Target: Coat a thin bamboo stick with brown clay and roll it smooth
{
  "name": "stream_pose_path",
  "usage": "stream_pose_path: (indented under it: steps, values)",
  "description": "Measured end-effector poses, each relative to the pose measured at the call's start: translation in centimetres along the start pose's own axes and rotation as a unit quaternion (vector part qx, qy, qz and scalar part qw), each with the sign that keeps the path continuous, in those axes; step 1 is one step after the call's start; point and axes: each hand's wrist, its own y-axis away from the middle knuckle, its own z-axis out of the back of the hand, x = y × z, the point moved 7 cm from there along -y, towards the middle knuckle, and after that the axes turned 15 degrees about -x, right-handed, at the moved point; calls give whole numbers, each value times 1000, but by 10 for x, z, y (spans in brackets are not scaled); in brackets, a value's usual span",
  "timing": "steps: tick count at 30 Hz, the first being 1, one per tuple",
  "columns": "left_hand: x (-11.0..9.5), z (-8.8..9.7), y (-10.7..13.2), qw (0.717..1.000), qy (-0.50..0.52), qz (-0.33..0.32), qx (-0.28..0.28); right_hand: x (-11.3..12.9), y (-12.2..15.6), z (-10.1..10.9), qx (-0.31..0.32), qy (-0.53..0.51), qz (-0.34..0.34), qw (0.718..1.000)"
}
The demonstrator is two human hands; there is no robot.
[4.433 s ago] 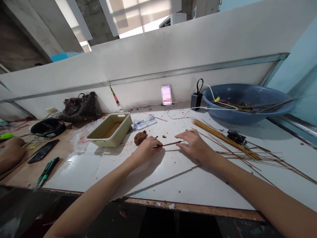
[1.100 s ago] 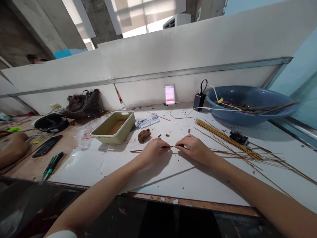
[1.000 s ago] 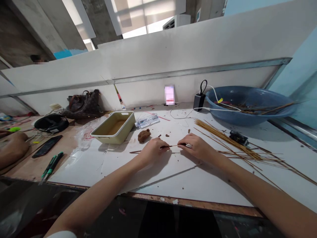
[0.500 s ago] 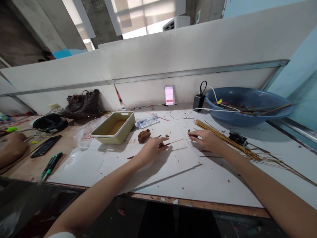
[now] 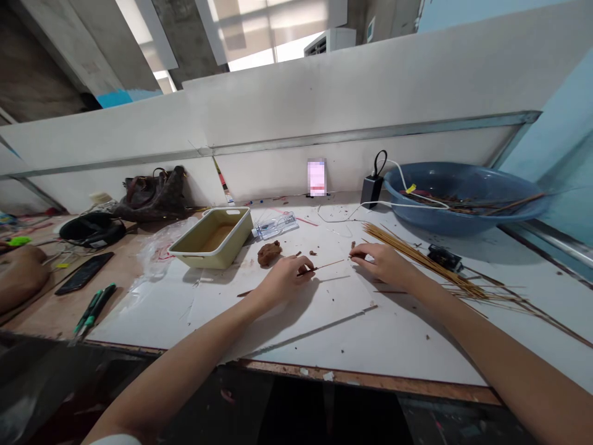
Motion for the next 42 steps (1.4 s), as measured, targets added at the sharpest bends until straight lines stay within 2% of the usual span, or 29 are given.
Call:
stream_pose_path:
  steps: [6, 13, 24, 31, 37, 42]
  values:
    - [-1, 1, 1, 1000, 6, 2, -3, 2, -1, 3, -24, -9, 9, 1000]
    - [1, -1, 1, 1000, 0, 3, -4, -4, 1, 2, -14, -5, -22, 1000]
    - [0, 0, 2, 1000, 9, 11, 0, 5, 0, 4, -12, 9, -23, 1000]
    - [-1, 1, 2, 1000, -9, 10, 0, 4, 0, 6, -45, 18, -19, 999]
    - [-3, 0, 1, 1000, -7, 10, 4, -6, 0, 7, -74, 31, -20, 997]
    - [-3, -1, 2, 1000, -16, 7, 7, -30, -18, 6, -80, 53, -62, 993]
